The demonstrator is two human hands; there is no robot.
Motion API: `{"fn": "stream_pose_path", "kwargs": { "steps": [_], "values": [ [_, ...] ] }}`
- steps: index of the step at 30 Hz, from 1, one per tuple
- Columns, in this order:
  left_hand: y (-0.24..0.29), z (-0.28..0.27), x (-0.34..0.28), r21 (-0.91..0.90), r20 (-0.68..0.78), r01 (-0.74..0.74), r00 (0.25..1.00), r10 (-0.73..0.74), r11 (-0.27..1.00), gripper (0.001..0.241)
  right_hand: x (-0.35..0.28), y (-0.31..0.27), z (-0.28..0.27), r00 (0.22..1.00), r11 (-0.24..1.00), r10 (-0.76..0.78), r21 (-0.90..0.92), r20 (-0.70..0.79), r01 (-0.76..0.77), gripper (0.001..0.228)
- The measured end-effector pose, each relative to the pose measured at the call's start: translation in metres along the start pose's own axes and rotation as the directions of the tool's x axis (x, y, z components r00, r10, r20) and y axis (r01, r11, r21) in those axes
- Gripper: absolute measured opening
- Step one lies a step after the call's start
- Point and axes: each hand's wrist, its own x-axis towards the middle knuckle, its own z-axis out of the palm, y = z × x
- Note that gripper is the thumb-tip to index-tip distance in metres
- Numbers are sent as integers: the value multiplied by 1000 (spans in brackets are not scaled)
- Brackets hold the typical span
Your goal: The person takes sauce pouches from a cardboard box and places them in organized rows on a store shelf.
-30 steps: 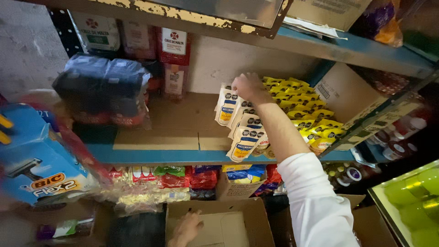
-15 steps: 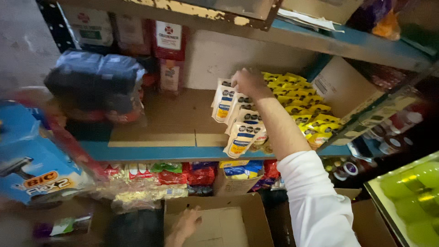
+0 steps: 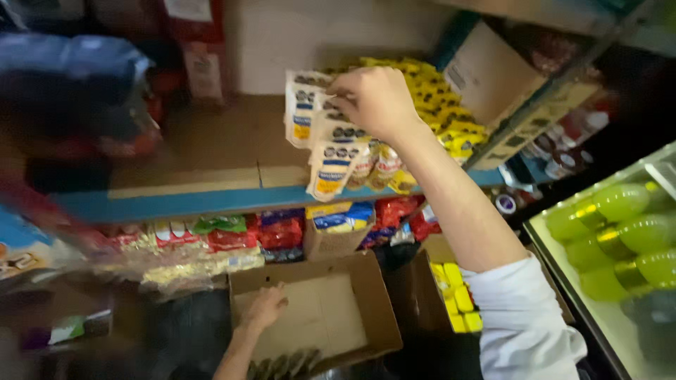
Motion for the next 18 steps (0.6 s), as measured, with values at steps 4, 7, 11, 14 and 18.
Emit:
{"fn": "stream_pose_path", "kwargs": {
  "steps": [4, 7, 11, 14, 18],
  "values": [
    [30, -31, -42, 17, 46, 80, 996, -80, 997, 62, -62, -40, -28, 987, 985, -139, 88, -77, 146, 8],
    [47, -40, -73, 77, -7, 22, 1000, -22, 997, 41, -119, -68, -22, 998, 957, -67, 282, 13, 60, 19],
    [34, -32, -66, 19, -10, 25, 1000, -25, 1000, 49, -198, -107, 20, 996, 909, -62, 415, 67, 29, 30],
    [39, -28, -71, 114, 11, 115, 993, -116, 987, 61, -266, -135, 89, 962, 877, 29, 456, 271, -155, 17],
    [68, -55, -92, 130, -12, 9, 1000, -8, 992, 53, -346, -174, 180, 836, 917, 16, 325, 548, -231, 11]
  ]
}}
